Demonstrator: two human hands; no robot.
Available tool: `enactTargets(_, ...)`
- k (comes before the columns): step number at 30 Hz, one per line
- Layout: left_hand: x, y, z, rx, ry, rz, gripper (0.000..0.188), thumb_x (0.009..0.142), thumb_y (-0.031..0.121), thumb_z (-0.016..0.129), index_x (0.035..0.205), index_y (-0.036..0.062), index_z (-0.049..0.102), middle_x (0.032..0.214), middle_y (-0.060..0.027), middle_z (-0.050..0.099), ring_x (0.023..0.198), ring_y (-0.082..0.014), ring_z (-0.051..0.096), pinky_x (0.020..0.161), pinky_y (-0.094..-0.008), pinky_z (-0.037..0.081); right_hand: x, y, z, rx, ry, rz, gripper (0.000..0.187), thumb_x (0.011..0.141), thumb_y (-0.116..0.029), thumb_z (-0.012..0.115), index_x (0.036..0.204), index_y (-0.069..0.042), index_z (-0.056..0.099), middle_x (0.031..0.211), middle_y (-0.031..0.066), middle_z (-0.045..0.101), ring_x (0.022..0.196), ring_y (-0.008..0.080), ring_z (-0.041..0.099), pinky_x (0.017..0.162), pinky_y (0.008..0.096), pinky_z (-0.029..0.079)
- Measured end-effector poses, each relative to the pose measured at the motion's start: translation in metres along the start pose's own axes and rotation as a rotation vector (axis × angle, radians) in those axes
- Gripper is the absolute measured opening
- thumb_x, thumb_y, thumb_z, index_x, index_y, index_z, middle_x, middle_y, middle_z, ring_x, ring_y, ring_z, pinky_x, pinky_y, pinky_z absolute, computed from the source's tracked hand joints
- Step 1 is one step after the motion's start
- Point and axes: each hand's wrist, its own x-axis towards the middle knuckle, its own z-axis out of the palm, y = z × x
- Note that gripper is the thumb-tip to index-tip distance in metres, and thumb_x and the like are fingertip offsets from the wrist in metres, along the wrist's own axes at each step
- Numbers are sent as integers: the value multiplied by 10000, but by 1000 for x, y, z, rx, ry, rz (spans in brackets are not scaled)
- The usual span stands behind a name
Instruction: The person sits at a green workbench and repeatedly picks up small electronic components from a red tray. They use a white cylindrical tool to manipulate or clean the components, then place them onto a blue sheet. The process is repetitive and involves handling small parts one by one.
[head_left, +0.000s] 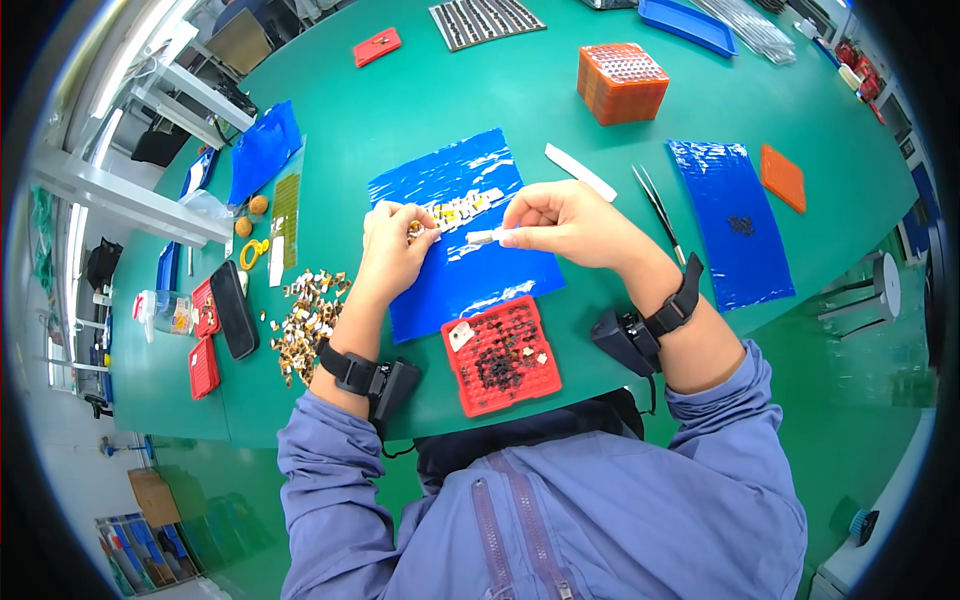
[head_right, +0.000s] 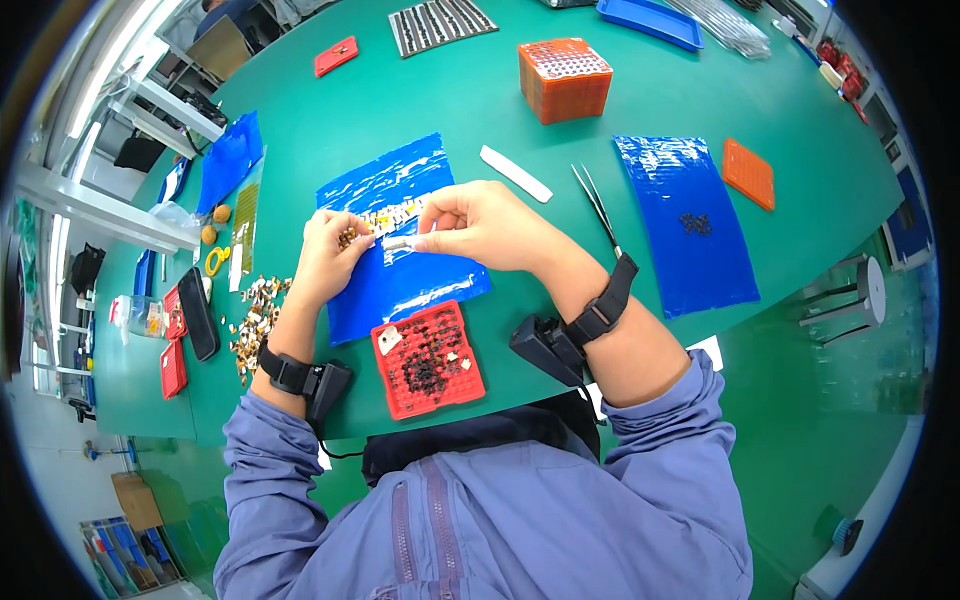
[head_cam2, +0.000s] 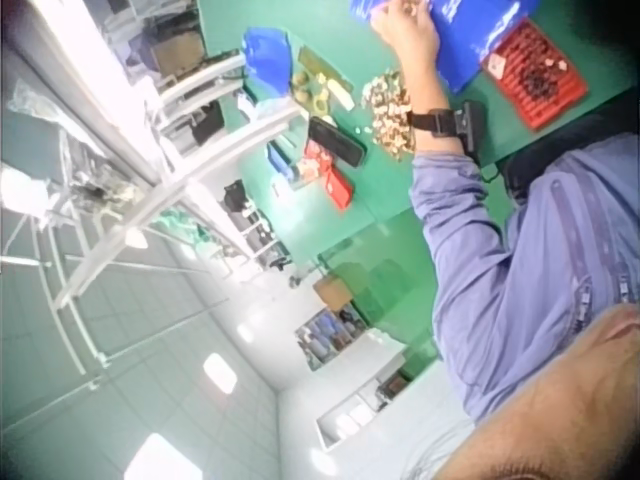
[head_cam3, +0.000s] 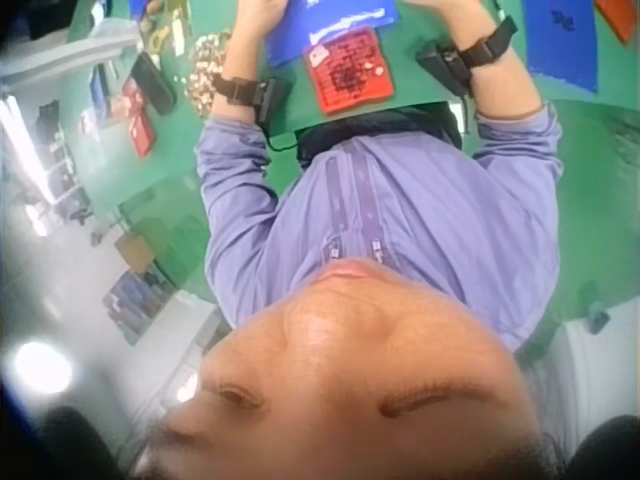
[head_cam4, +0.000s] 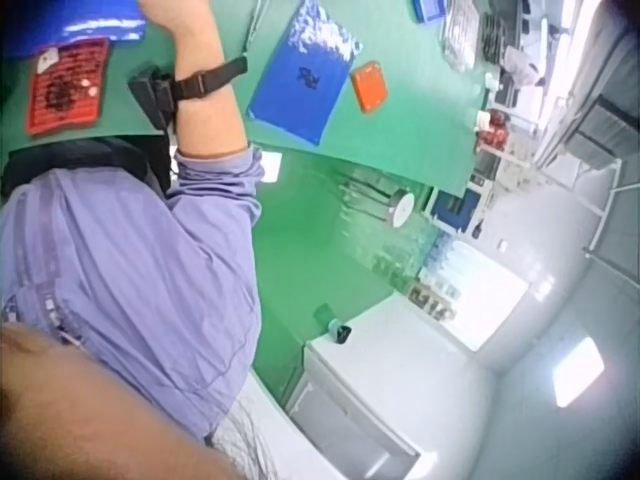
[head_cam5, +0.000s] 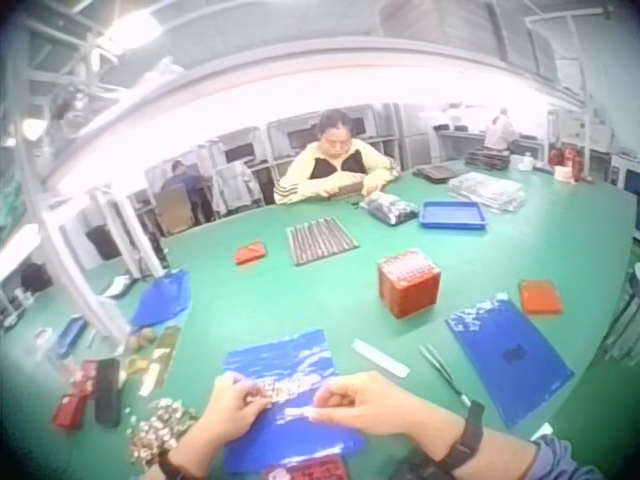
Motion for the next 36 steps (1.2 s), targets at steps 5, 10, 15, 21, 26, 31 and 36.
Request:
enactTargets(5, -2, -5, -11, -43, 137, 32, 244, 751, 170, 706, 949, 92, 586, 908, -118, 544, 936, -294, 506, 847, -400, 396, 0, 0, 0, 17, 25, 9, 159, 782, -174, 723, 801, -44, 635, 632, -44, 518, 582, 31, 437, 502, 209, 352)
enactTargets(10, -20, -12, -65, -247, 157, -62, 259, 779, 129, 685, 980, 11, 570, 922, -104, 593, 890, -213, 570, 804, -318, 460, -1, 3, 1, 36, 16, 8, 158, 787, -170, 715, 809, -33, 640, 634, -36, 533, 577, 28, 461, 500, 198, 366)
enactTargets(15, -55, -52, -96, -46, -59, -189, 209, 778, 146, 686, 916, 9, 609, 897, -111, 612, 838, -213, 584, 749, -322, 466, -3, -6, 6, -21, -6, 22, 157, 789, -166, 713, 828, -28, 650, 642, -27, 551, 573, 25, 468, 486, 197, 367)
enactTargets(21, -69, -61, -80, 161, -36, -82, 171, 741, 96, 693, 880, 41, 609, 834, -87, 561, 806, -237, 551, 739, -341, 449, -4, -5, 6, -10, -15, 24, 152, 795, -155, 706, 828, -20, 644, 641, -27, 548, 570, 22, 462, 479, 193, 356)
enactTargets(26, -62, -63, -71, 210, -66, -103, 125, 747, 97, 677, 851, 73, 612, 872, -105, 512, 910, -283, 493, 810, -375, 408, -3, -1, 6, -10, -19, 13, 152, 801, -149, 701, 832, -18, 631, 640, -36, 541, 565, 14, 448, 477, 191, 350)
enactTargets(31, -62, -64, -75, 56, -72, -116, 123, 775, 97, 654, 861, 50, 580, 896, -117, 510, 929, -291, 491, 832, -388, 403, -4, -1, 6, -59, -5, 1, 149, 800, -142, 703, 837, -16, 630, 629, -44, 543, 553, 8, 441, 476, 182, 349)
enactTargets(36, -63, -58, -86, -207, 66, -144, 108, 886, 95, 566, 877, 9, 502, 724, -49, 551, 636, -122, 517, 591, -271, 433, -8, -7, 11, -58, -21, -7, 155, 801, -139, 706, 856, -8, 642, 645, -39, 562, 554, 7, 441, 477, 183, 355)
